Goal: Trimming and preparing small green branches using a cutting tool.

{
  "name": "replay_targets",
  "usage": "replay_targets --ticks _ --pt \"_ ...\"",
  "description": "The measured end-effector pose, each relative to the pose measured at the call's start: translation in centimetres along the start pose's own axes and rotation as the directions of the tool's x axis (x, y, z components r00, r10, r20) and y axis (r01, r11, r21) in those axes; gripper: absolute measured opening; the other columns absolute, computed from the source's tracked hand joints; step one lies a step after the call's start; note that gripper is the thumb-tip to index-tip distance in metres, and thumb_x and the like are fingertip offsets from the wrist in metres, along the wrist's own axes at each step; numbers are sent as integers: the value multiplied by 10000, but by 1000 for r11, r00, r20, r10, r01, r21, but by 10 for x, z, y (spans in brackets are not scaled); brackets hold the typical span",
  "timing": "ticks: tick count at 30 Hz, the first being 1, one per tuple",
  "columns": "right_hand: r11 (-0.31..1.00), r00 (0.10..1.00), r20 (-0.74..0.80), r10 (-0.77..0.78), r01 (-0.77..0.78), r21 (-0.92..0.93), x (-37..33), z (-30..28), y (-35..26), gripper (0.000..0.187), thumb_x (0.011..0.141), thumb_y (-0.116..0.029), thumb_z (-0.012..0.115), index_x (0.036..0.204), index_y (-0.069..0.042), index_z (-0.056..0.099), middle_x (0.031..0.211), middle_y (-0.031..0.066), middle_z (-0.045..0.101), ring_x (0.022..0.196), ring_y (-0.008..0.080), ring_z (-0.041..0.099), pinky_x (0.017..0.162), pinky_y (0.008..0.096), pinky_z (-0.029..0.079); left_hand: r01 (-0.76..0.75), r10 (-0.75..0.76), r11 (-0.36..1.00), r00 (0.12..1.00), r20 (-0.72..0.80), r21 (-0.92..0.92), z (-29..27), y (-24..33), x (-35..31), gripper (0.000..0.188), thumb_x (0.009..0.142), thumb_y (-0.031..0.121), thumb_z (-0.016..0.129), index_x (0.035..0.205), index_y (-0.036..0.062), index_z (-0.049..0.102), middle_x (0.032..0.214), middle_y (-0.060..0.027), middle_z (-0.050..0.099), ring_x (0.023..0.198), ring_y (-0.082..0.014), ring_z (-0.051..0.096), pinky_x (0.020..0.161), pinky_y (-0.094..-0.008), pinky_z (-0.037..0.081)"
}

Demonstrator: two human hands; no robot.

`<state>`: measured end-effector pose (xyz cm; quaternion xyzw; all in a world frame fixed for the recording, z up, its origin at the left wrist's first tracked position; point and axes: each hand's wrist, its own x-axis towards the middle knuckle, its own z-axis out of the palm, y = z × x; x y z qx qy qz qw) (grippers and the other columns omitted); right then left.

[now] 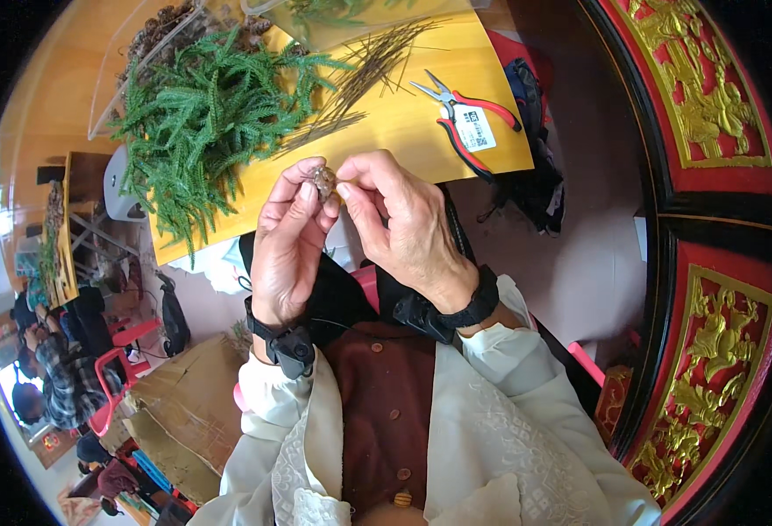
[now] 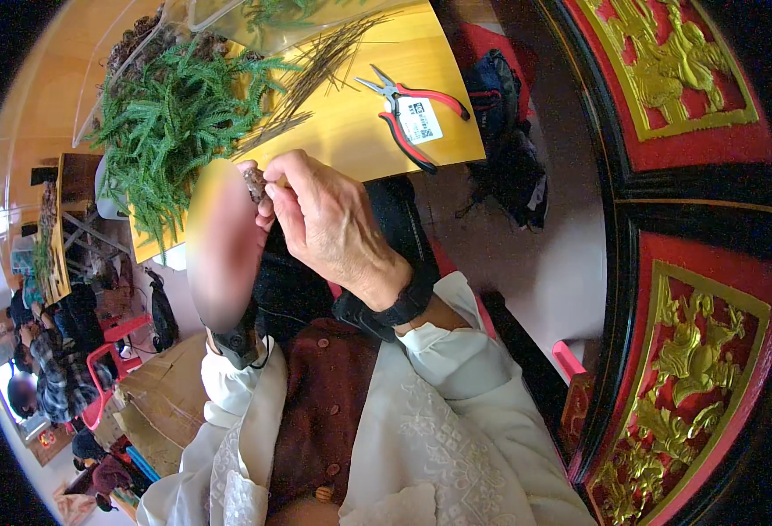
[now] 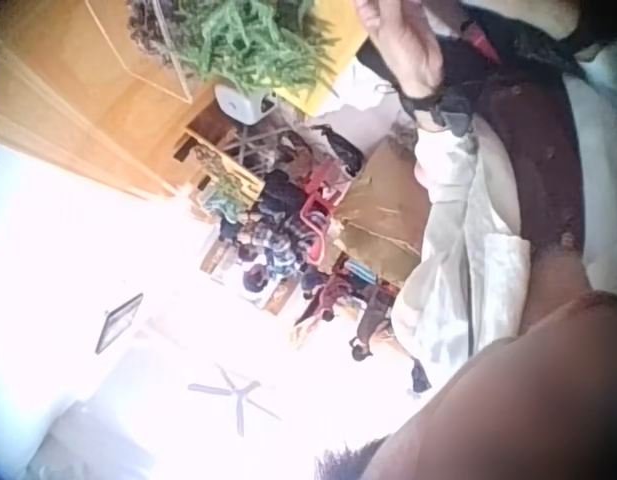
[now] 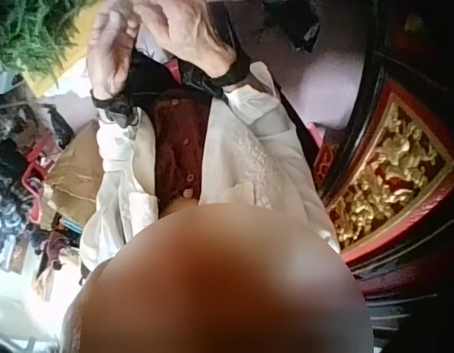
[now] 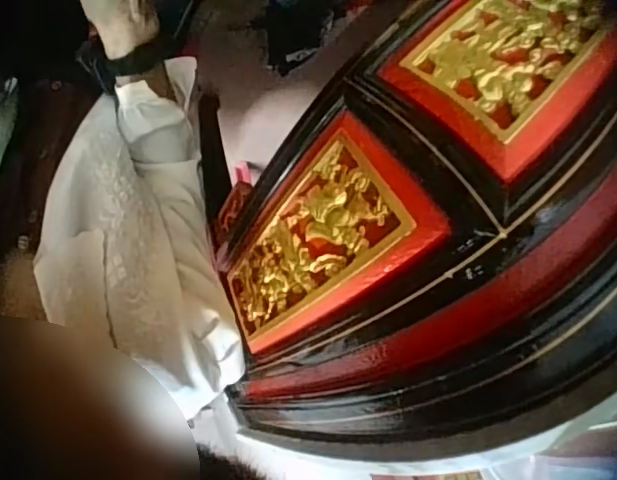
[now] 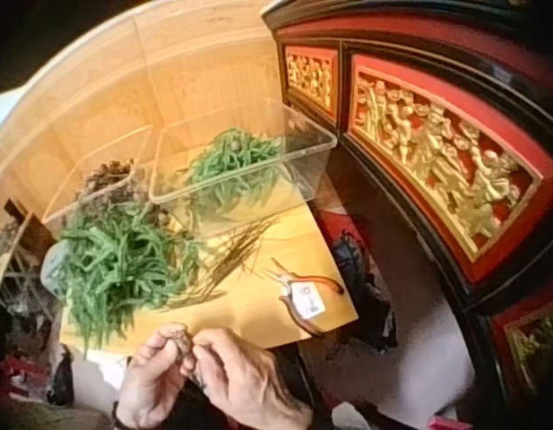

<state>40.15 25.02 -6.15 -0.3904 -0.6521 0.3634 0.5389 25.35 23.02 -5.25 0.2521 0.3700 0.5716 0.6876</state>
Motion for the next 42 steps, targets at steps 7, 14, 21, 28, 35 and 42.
replay_targets --ticks 7,14,21,28,35,42 --pt "998 999 12 46 -47 53 -4 -3 -1 230 870 21 550 1088 -25 493 722 93 621 618 207 645 578 303 508 -11 12 998 1000 -19 55 11 -10 -2 253 951 117 546 1190 35 538 931 -21 597 777 -97 539 747 -225 461" --pt "997 998 54 27 -31 65 -6 -4 5 265 865 39 541 1114 -31 481 697 81 611 625 188 646 583 300 503 -56 68 987 995 -76 150 13 -18 -1 233 955 112 539 1175 36 551 916 -8 596 764 -79 539 729 -211 452" --pt "995 998 -26 -55 53 -83 -6 -1 11 114 866 -16 595 973 -31 558 763 115 633 669 276 649 597 330 505 -61 61 998 998 8 -2 -6 -12 3 258 946 136 561 1180 27 551 924 -22 566 784 -115 505 733 -220 437" --pt "998 997 58 59 -59 4 -8 2 5 65 871 -36 595 931 -30 568 773 123 623 671 283 643 588 331 497 -33 33 999 999 -29 -25 -12 -4 0 302 962 146 530 1234 17 511 969 -70 565 761 -123 500 741 -234 444" --pt "1000 999 38 15 -15 15 -10 3 6 63 871 -28 593 928 -17 569 749 104 617 631 227 633 574 309 493 -6 11 991 999 35 -133 -18 -4 0 353 998 196 451 1296 9 430 969 -99 542 670 -106 462 600 -207 413" --pt "999 999 14 44 -44 24 -10 0 3 60 873 -26 594 929 -17 572 747 99 621 631 214 638 576 302 498 15 -13 996 1000 18 -83 -4 -7 -3 362 1010 217 420 1304 7 412 921 -95 540 647 -101 446 549 -200 391"
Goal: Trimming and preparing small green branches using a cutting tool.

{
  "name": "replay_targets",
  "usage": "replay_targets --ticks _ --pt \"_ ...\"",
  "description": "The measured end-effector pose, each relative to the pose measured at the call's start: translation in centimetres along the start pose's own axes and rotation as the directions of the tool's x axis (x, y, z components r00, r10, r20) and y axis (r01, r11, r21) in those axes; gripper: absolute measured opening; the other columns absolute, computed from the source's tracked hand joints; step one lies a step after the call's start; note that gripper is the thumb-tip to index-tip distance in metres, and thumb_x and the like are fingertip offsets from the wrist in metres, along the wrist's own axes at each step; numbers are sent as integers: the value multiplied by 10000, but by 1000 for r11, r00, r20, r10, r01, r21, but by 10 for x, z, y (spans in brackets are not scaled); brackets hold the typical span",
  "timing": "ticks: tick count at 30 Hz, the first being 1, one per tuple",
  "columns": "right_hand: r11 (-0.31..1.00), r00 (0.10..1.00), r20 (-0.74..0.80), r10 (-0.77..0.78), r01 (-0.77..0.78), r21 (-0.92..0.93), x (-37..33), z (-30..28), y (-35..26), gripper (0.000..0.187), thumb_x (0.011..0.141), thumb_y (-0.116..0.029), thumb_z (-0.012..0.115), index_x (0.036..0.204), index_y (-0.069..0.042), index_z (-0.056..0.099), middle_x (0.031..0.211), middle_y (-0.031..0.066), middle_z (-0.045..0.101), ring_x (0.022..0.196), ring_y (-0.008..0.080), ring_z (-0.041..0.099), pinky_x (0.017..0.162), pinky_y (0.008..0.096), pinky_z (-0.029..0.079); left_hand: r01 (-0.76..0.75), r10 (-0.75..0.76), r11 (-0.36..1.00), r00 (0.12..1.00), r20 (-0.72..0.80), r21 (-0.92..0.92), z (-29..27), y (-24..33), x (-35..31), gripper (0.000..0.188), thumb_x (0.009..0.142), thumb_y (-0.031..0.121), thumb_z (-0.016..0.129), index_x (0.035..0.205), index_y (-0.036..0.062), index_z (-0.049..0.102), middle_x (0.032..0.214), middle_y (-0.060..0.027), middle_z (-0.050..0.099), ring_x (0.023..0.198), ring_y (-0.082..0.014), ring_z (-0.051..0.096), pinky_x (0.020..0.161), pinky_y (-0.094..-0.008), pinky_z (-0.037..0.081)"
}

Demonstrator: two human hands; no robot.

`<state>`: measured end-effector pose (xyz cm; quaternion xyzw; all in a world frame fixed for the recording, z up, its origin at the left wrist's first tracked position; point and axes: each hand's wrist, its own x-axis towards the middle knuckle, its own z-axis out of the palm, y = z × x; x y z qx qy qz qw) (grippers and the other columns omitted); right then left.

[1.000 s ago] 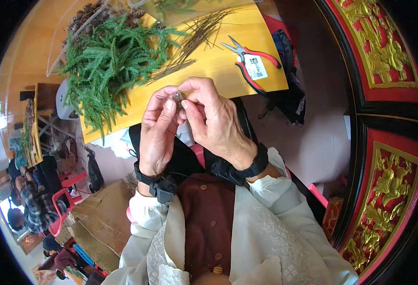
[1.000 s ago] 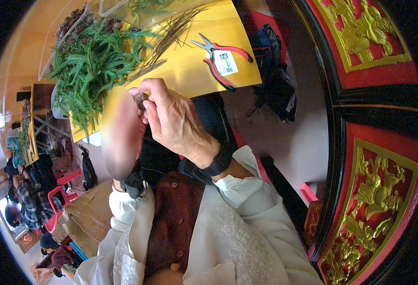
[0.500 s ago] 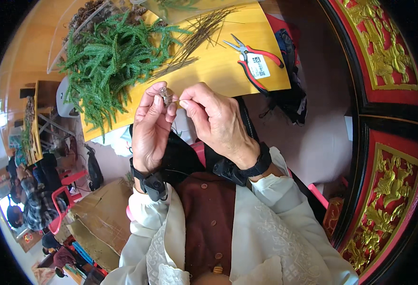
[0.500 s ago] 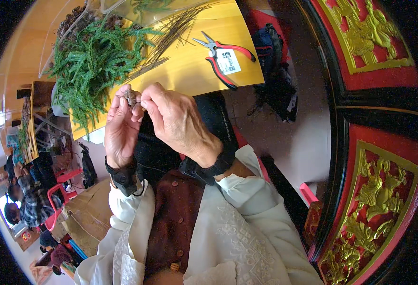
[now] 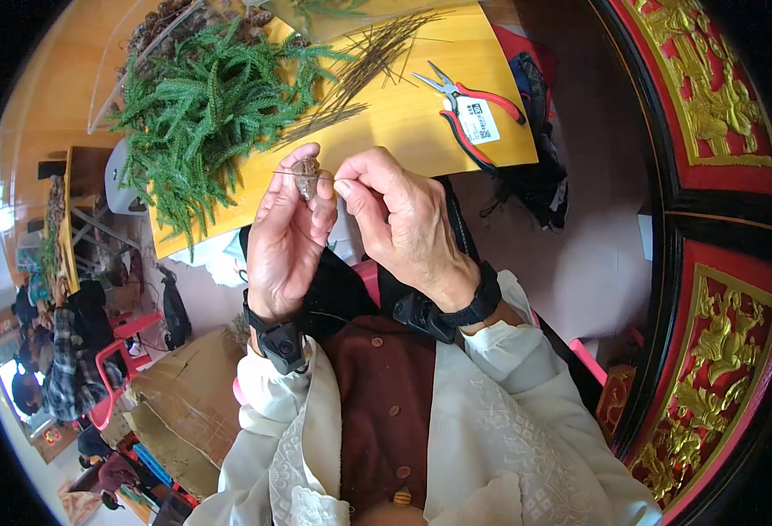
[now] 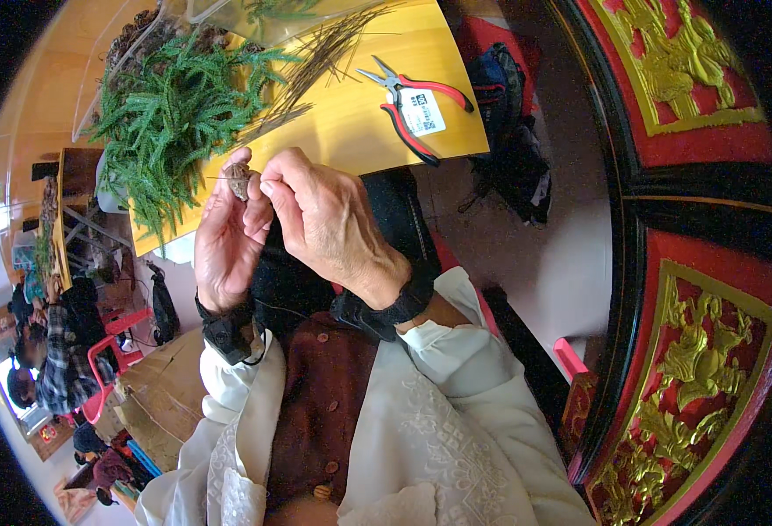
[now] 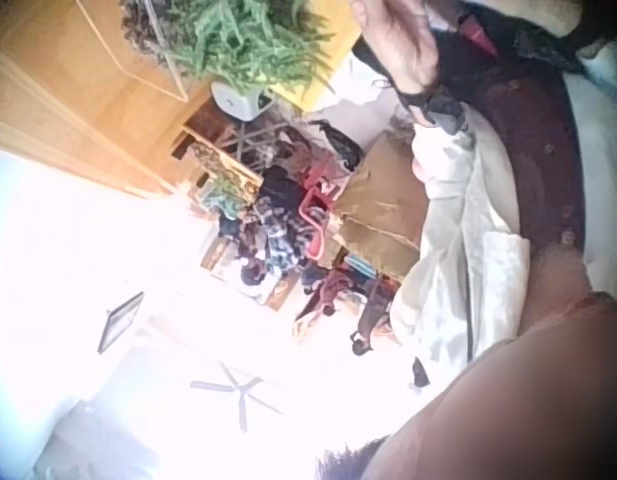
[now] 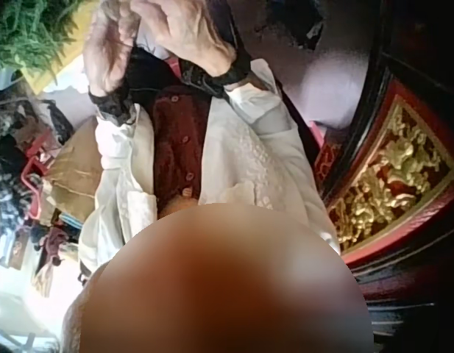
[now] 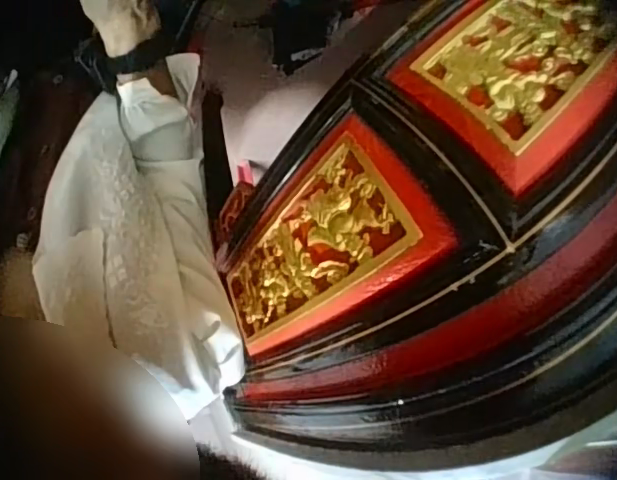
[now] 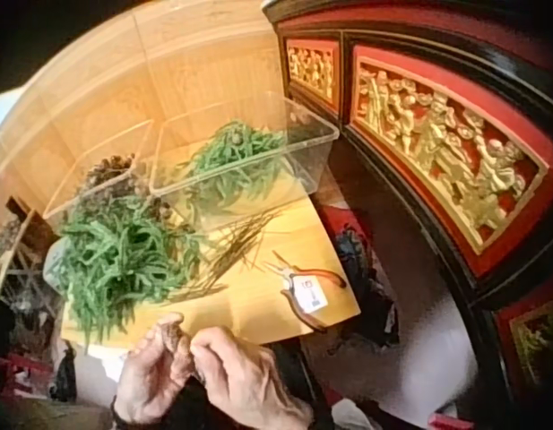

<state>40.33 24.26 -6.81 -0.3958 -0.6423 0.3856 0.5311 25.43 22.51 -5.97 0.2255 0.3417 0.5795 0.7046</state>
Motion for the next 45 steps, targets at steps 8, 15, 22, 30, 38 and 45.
replay_targets --ticks 8,15,22,30,38,45 --pt "1000 1000 8 5 -5 27 -2 -1 3 52 878 -31 589 927 -21 572 765 100 630 645 220 650 581 302 504 95 -95 984 995 9 -149 5 -1 -3 391 1023 221 381 1352 12 349 856 -60 539 633 -109 427 568 -220 391" --pt "1000 1000 -29 4 -4 -5 -2 0 5 50 888 -51 592 923 -22 571 760 101 630 649 237 658 576 312 507 125 -115 970 992 61 -209 4 -4 -2 372 1022 208 383 1347 29 354 824 -57 518 628 -106 420 563 -216 386" --pt "999 999 -27 21 -21 -30 -3 0 8 65 884 -50 598 932 -23 563 754 110 626 649 260 657 570 324 505 -36 34 999 997 65 26 2 -12 2 281 1016 192 406 1250 45 457 872 -59 539 640 -99 418 569 -197 376" --pt "989 998 -28 -58 54 -137 -5 -3 14 105 858 -4 596 944 -25 540 770 144 629 669 315 645 575 361 507 -60 62 998 994 -94 27 17 -17 2 261 996 205 470 1176 24 528 950 -37 551 651 -100 415 597 -191 369" --pt "986 995 -25 -102 97 -135 -6 -3 13 104 852 -10 609 937 -28 551 759 135 626 674 309 648 575 353 506 -81 81 997 996 -43 12 7 -19 2 245 993 196 475 1188 49 500 945 -53 556 639 -88 432 602 -207 382" --pt "997 996 -29 -82 82 -9 -11 1 9 112 843 18 612 930 -22 553 731 129 633 641 271 660 547 325 510 -118 121 990 992 43 -72 4 -22 5 182 997 178 458 1139 67 486 995 -69 550 643 -83 433 615 -224 396"
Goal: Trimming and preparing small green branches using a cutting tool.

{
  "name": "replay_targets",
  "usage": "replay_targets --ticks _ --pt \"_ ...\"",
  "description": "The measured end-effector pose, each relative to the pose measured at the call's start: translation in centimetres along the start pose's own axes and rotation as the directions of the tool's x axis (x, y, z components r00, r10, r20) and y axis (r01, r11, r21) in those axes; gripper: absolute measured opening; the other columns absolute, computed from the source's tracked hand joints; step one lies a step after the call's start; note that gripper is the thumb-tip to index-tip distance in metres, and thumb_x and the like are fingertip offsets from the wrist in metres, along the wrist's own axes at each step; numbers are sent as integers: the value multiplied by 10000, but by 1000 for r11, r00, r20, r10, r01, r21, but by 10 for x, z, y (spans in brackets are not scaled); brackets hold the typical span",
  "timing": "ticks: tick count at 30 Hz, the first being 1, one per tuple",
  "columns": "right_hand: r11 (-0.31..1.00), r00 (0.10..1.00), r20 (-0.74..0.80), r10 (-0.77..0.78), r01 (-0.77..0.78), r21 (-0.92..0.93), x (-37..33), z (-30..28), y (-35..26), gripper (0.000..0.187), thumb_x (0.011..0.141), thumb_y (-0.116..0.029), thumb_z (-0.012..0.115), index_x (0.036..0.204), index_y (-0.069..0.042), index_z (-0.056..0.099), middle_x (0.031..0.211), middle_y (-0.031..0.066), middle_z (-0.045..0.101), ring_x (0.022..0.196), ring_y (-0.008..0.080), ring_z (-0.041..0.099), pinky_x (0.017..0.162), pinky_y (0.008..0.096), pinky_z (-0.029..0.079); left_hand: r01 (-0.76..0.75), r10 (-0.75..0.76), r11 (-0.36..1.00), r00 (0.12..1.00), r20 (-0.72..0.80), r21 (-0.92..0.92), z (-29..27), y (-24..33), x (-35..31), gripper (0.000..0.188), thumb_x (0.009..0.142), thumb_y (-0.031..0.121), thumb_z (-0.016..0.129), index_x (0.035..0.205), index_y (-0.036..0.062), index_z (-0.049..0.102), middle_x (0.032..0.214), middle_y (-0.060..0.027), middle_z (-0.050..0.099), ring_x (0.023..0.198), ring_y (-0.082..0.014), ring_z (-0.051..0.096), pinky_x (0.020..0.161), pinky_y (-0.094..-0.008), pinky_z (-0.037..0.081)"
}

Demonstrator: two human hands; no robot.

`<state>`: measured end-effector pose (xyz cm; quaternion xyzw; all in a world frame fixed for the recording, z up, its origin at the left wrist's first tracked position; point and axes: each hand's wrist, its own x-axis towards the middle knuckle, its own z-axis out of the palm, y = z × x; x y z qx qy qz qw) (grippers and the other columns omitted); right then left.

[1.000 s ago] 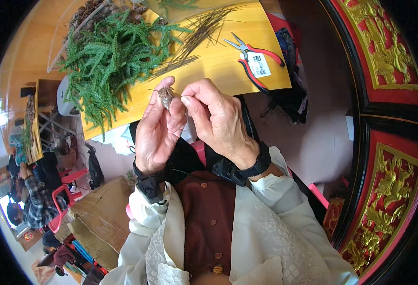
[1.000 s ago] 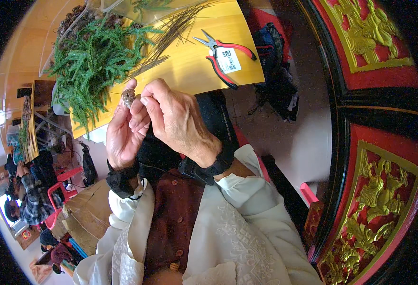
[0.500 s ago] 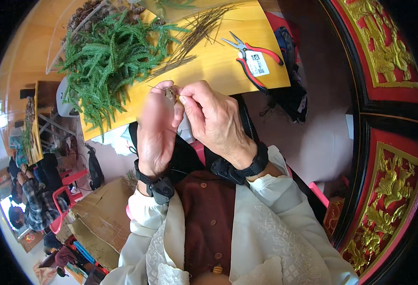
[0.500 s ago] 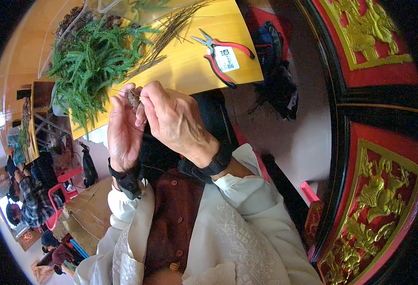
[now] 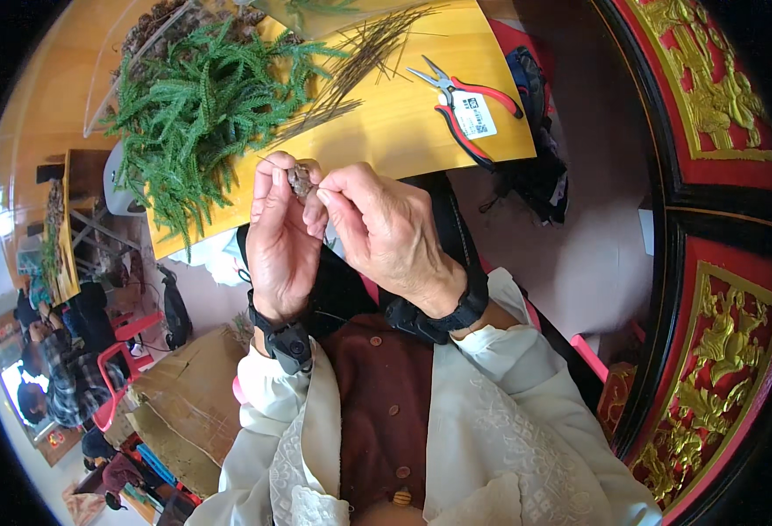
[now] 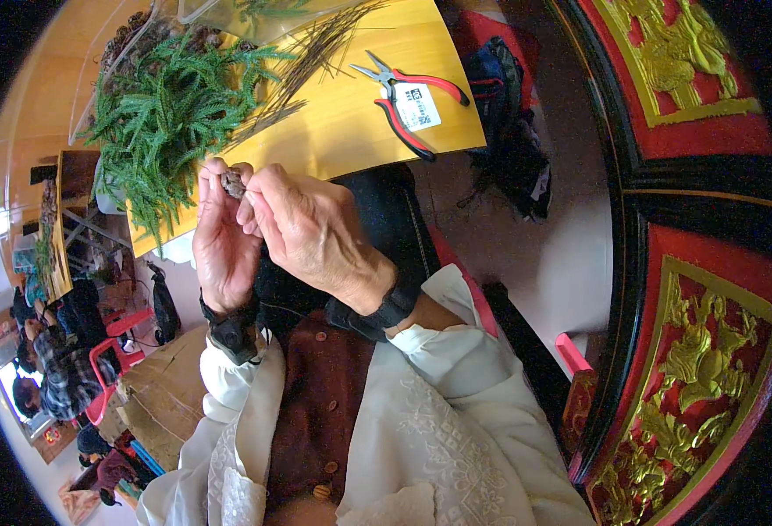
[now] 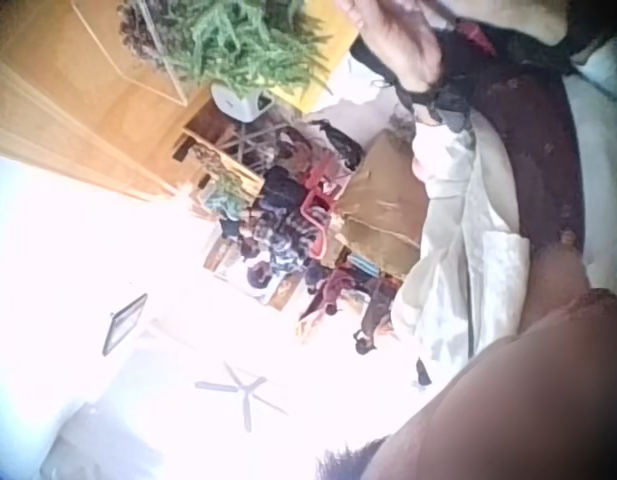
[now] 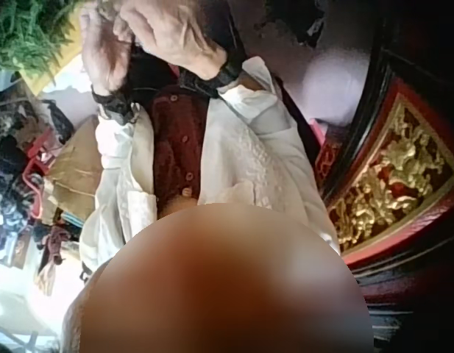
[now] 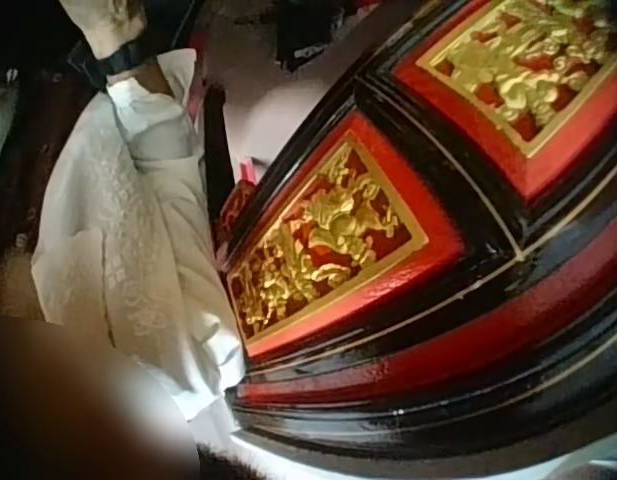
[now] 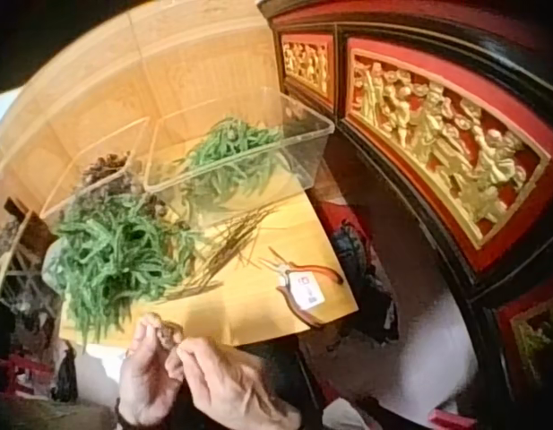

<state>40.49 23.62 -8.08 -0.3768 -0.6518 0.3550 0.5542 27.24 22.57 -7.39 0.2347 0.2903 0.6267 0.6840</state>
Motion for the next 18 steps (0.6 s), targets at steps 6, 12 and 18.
replay_targets --ticks 6,12,18 --pt "997 997 1 -76 76 15 -3 1 6 108 849 38 600 928 -20 555 727 110 646 651 235 675 555 302 523 34 -37 999 995 -98 -28 -1 0 0 153 1000 184 449 1104 75 476 1003 -57 521 658 -78 428 607 -219 390" --pt "999 999 12 -45 45 -18 -6 -2 3 99 847 11 611 926 -31 567 738 114 631 648 271 656 551 332 509 218 -199 922 976 91 -320 -17 0 0 157 1014 195 410 1116 82 450 980 -49 445 621 -83 385 580 -224 368" --pt "998 999 11 -49 49 -28 -3 -2 10 81 852 -10 611 916 -39 569 742 127 622 657 291 648 555 343 503 263 -211 885 962 173 -384 -19 3 0 159 1019 193 395 1118 77 439 974 -62 440 614 -96 370 572 -232 359"
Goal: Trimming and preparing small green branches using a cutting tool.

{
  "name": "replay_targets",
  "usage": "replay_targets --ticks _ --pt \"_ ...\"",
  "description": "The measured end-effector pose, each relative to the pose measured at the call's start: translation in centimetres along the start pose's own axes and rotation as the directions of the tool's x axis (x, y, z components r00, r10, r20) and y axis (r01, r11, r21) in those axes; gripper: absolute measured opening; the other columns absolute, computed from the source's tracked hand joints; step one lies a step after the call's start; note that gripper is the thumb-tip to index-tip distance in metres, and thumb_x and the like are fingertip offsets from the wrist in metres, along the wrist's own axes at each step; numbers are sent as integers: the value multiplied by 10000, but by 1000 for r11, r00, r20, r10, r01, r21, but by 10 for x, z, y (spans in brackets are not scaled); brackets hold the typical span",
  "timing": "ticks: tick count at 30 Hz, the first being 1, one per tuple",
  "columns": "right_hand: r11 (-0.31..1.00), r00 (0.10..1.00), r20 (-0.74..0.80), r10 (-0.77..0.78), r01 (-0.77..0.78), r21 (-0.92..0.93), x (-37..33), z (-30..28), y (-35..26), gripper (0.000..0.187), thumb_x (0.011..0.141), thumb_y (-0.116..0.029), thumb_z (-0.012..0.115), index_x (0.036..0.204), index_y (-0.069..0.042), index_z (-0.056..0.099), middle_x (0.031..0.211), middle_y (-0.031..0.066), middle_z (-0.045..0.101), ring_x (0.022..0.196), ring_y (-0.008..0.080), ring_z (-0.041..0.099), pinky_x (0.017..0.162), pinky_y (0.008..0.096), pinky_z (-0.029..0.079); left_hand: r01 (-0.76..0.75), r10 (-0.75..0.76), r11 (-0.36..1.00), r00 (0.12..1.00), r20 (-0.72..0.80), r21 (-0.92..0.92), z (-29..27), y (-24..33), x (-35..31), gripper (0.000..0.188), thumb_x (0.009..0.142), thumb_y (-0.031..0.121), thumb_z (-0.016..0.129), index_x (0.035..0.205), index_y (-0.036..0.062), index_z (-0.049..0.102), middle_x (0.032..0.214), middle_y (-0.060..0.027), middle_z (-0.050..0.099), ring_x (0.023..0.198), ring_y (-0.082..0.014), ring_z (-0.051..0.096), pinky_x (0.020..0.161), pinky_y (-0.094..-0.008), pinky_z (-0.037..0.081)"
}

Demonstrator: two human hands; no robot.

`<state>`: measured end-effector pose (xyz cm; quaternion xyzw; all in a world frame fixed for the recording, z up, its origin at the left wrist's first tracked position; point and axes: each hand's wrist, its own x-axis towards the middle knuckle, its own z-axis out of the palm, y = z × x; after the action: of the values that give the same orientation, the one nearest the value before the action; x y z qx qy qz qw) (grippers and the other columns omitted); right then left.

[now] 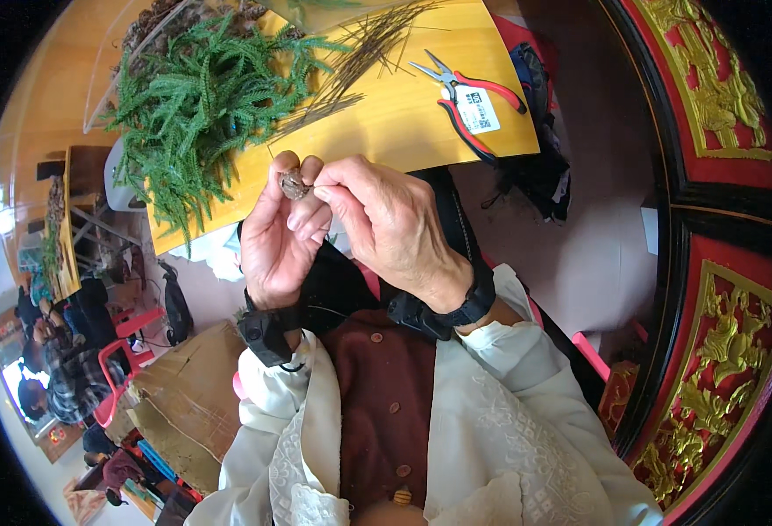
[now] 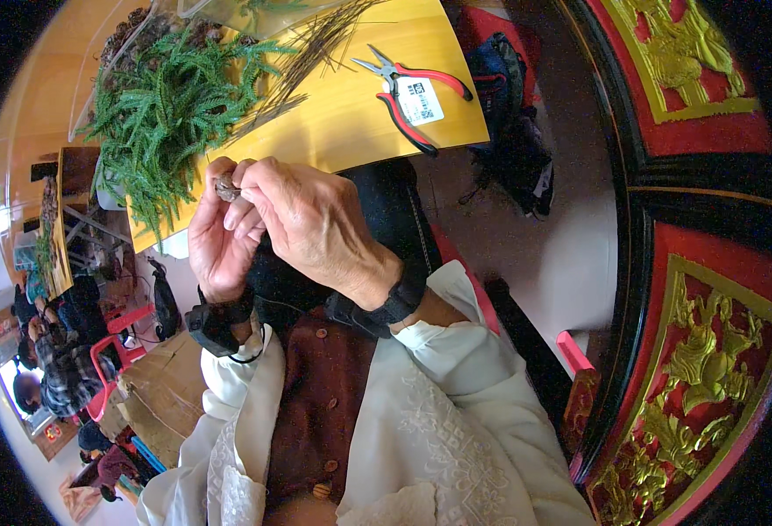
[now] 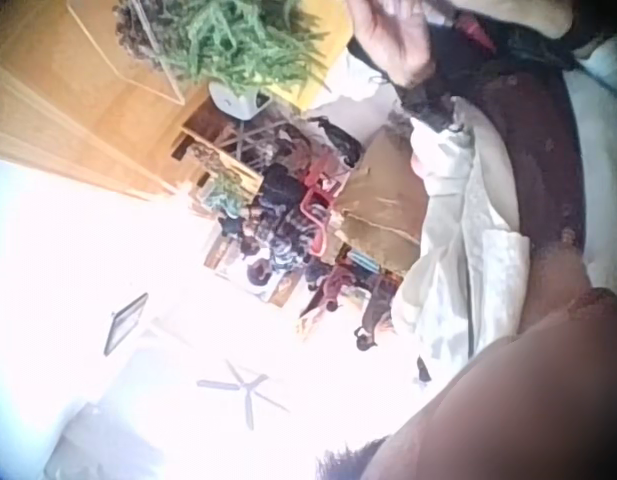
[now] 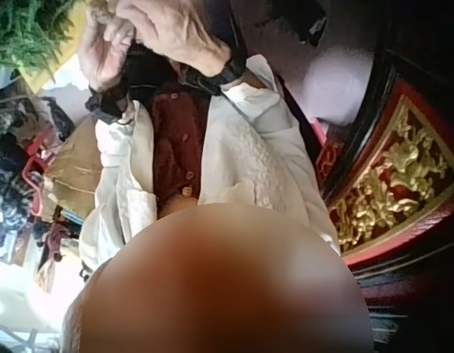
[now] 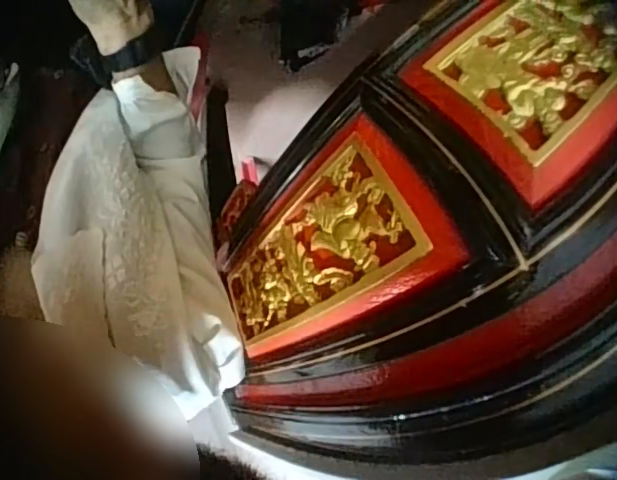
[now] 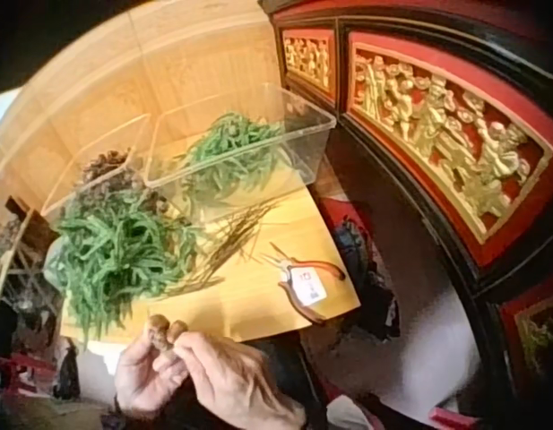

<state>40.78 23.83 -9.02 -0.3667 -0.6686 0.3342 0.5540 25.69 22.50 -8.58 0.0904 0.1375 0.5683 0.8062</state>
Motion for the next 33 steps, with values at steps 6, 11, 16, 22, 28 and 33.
replay_targets --ticks 6,11,16,22,28,33 --pt "985 984 88 156 -162 58 -5 1 3 34 876 -22 582 896 -32 556 717 136 615 656 293 658 561 340 507 -89 97 993 990 -104 76 0 -6 -1 173 1017 188 404 1126 72 471 1038 -66 478 630 -91 384 585 -231 368" --pt "983 978 112 176 -181 34 -8 1 4 32 878 -13 576 881 -24 546 707 133 617 664 272 671 567 327 514 -92 102 993 984 -145 79 -3 -6 -3 183 1011 192 426 1135 79 499 1094 -73 498 643 -83 384 591 -226 369" --pt "976 976 107 189 -199 87 -10 -1 6 33 877 -2 572 879 -16 542 698 123 615 665 240 677 567 321 514 -66 73 996 991 -110 67 -4 -8 -2 181 1009 188 428 1142 83 491 1073 -79 500 642 -84 381 588 -224 365" --pt "980 979 82 184 -190 62 -7 -6 6 36 865 2 582 885 -12 555 696 119 608 619 221 645 561 307 499 -53 61 995 993 -99 86 1 -11 -3 169 1010 194 423 1130 84 472 1027 -80 491 627 -83 373 575 -222 356" --pt "985 985 51 164 -166 37 -7 -7 7 40 850 -2 593 873 -18 565 700 121 601 602 236 617 555 318 480 -15 22 996 996 -87 83 1 -11 -5 173 1022 232 395 1102 88 449 981 -66 478 603 -79 363 556 -214 347" --pt "987 988 56 145 -148 63 -9 -7 8 14 863 -23 579 868 -20 566 701 117 603 605 253 613 561 325 480 -12 21 994 996 -91 105 0 -14 -5 209 1033 271 362 1080 86 446 958 -62 472 587 -77 357 540 -208 348"
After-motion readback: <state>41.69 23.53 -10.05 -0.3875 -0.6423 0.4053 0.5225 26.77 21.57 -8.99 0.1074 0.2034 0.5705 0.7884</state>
